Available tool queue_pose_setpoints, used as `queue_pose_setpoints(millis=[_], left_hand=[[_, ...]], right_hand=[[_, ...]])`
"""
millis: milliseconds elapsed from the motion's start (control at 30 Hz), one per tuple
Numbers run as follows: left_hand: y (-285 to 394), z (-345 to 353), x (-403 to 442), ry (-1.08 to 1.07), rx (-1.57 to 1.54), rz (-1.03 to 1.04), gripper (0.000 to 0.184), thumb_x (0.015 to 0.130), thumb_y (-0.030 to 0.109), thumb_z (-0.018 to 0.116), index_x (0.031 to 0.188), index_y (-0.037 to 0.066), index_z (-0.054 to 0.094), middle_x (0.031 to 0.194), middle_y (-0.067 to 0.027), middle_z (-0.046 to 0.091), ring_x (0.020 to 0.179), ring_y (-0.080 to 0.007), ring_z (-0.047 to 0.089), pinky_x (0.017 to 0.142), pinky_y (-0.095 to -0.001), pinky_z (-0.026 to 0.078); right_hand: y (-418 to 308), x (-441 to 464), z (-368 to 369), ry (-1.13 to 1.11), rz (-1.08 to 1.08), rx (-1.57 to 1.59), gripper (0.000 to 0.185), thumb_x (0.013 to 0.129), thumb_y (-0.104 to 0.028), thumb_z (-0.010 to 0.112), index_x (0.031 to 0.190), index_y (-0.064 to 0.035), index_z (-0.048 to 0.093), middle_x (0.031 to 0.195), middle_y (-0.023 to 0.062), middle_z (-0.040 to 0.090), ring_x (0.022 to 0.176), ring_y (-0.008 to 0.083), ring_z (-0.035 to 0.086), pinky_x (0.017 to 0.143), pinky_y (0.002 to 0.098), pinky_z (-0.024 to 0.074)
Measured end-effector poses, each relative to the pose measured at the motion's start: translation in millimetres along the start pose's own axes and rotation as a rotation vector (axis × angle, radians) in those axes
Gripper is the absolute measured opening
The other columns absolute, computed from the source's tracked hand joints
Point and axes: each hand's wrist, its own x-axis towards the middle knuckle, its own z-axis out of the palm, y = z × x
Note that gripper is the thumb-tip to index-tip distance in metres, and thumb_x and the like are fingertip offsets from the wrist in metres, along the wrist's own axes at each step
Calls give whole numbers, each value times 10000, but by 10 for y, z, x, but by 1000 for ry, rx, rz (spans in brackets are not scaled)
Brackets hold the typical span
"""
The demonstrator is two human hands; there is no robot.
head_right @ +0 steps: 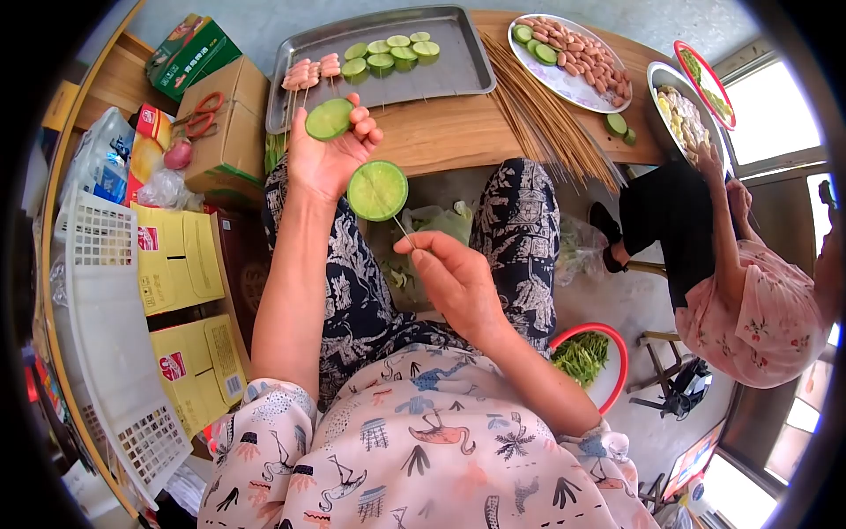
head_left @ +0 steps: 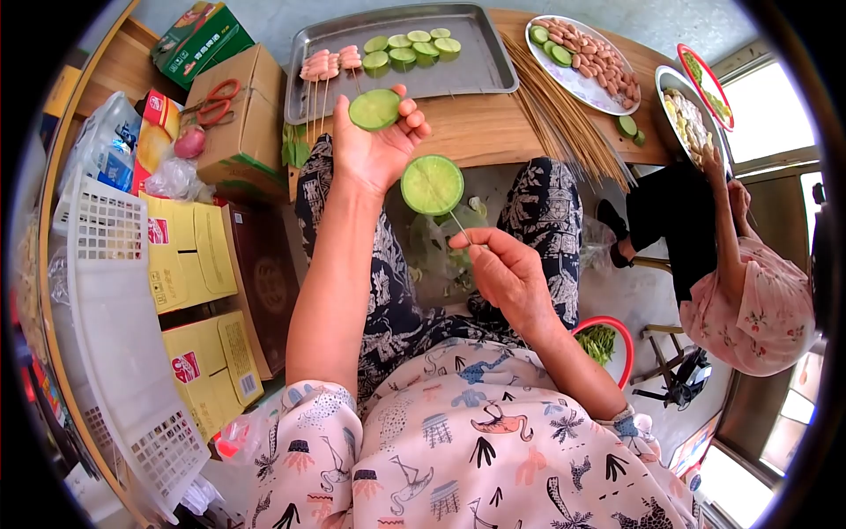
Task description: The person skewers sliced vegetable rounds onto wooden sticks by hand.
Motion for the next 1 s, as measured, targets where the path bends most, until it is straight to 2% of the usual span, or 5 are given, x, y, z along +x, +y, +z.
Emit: queue_pose_setpoints(millis=[167,233,733,1000], left_hand=[[2,-6,-4,-6,10,-17,739,941,577,122,985,-24,550,751,-119,530,700,-252,481,691,-403,441],[-6,-9,-9,-19,27,0,701,946,552,163,1021,-38,533,785,-110,507,710,-241,471,720,-408,443],[-46,-9,-16,-60,40,-27,711,942,572,152,1028,-29,521,791,-103,506,718,-237,471,726,-396,436],[-11,-12,5,-50,24,-22,697,943,563,165,1027,-31,520,790,-103,502,710,-234,462,718,-394,435]], right_hand=[[-10,8,10,-1,7,7,188,962,-110,472,1068,-28,604,592,-122,378,490,-24,299,440,164,210],[-1,18,9,-1,0,-8,189,963,-108,470,1070,-30,604,591,-120,380,488,-23,300,439,163,210],[-55,106,1,7,8,-27,190,956,-118,472,1063,-36,607,590,-110,385,490,-16,317,442,164,236],[-22,50,-49,-18,15,3,194,965,-120,472,1078,-34,604,593,-119,379,490,-21,303,441,166,213]])
